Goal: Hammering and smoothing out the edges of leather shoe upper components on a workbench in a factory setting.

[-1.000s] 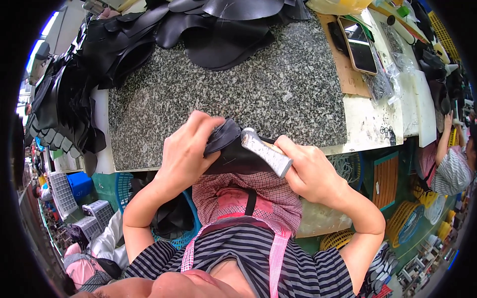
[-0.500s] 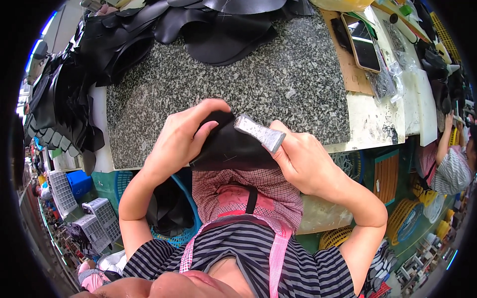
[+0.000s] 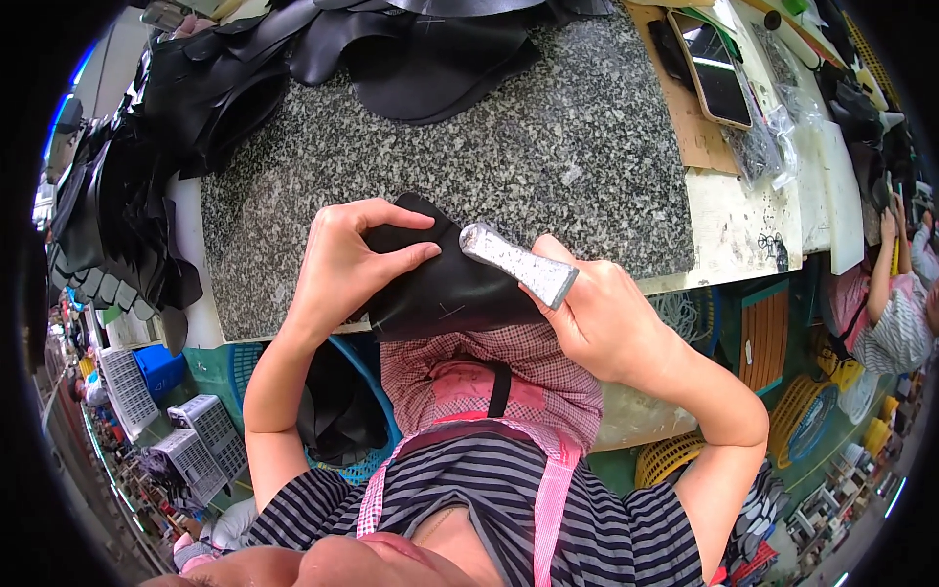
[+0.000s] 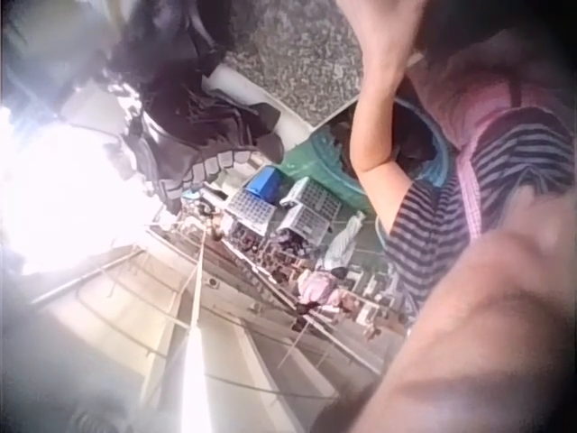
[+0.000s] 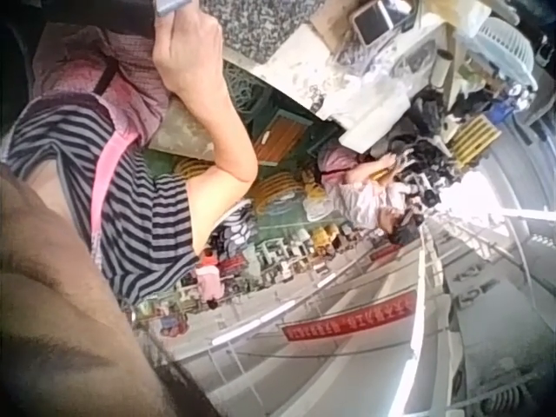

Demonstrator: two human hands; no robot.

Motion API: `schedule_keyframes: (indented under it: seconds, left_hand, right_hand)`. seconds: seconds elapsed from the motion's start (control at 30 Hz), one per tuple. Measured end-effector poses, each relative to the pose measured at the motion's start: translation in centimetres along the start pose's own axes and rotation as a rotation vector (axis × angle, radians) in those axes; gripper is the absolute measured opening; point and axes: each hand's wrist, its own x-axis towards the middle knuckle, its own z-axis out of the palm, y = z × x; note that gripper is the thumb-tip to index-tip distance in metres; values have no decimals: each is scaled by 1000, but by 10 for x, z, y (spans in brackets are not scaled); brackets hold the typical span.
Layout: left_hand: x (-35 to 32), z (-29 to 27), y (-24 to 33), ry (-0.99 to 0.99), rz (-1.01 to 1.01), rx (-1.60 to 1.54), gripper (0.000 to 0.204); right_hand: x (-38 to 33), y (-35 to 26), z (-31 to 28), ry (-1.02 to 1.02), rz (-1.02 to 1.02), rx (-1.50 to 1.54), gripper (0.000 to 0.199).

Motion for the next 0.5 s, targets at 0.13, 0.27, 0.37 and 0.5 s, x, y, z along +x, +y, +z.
schedule_keyframes:
  seconds: [0.13,0.27,0.37,0.5]
  left_hand:
    - [1,-1,4,-23,-45,-14,26]
    - [2,-2,3,-37,-57,9,28]
    - [1,-4,5,-51,-83,8,28]
    - [3,-2,4,-24,6,7,26]
  right_hand:
    - [3,5,-2,7,-81,35,20]
    - [9,-6,-15,-18,-54,-10,27]
    - [14,-11,-19,8,-77,-106,24]
    - [18,-13,-8,101,-211,-31,16]
